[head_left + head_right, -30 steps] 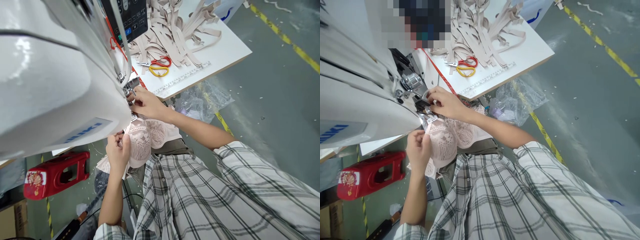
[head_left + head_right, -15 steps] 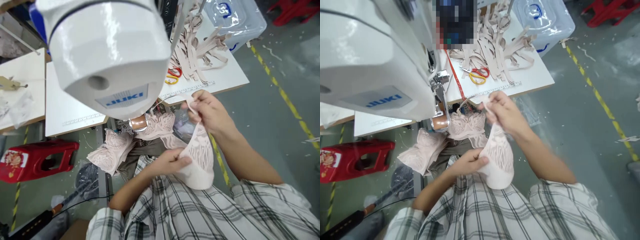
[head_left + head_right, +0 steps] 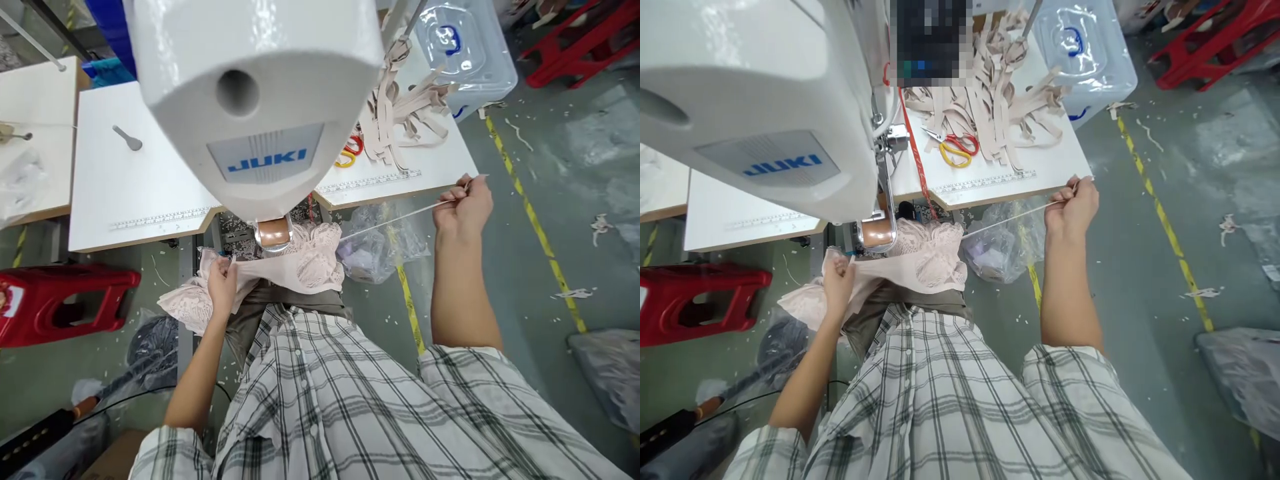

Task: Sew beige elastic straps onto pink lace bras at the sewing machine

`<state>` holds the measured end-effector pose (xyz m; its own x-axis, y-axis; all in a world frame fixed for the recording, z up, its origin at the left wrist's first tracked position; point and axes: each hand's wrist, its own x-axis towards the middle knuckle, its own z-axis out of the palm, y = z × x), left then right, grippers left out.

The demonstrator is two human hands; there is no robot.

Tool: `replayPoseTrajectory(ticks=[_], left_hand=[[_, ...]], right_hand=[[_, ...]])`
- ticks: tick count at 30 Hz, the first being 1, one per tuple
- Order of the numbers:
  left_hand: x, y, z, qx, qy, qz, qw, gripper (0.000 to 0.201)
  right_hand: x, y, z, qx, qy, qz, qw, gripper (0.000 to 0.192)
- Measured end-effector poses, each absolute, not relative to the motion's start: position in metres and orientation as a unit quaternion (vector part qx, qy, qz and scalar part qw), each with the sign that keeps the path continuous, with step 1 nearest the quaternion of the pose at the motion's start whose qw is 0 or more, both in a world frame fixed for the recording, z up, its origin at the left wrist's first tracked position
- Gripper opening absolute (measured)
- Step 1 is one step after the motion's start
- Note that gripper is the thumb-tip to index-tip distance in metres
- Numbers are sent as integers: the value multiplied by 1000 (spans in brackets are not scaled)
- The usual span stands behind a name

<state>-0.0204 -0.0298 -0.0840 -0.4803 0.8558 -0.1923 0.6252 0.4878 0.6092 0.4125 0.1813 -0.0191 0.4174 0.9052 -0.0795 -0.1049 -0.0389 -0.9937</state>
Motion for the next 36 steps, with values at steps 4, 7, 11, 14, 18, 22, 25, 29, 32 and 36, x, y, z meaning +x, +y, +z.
replayPoseTrajectory(ticks=[4,7,11,14,18,22,25,29,32,36], left_hand=[[2,-17,-85,452,825,267,210,40],[20,-15,-57,544,745,278,268,27],[35,-15,-6,680,578,309,327,27],[41,-17,13,738,539,282,292,26],[45,-22,6,783,545,249,168,28],[47,-27,-5,780,562,245,123,34],[43,-24,-3,745,571,267,217,29],[30,-22,10,723,560,277,294,25],[24,-23,22,735,552,264,291,21],[24,-22,33,760,546,238,261,10]], right_hand=[[353,139,-26,-575,-404,438,561,22],[296,85,-29,-512,-535,537,405,35],[257,43,-12,-403,-708,529,238,25],[252,41,0,-376,-756,507,173,21],[249,47,3,-343,-761,535,129,19],[245,54,-2,-332,-743,568,126,17],[248,63,-10,-364,-654,647,143,27],[252,67,-13,-377,-583,696,183,37],[247,60,-7,-273,-717,609,198,25],[238,52,2,-150,-834,494,192,21]])
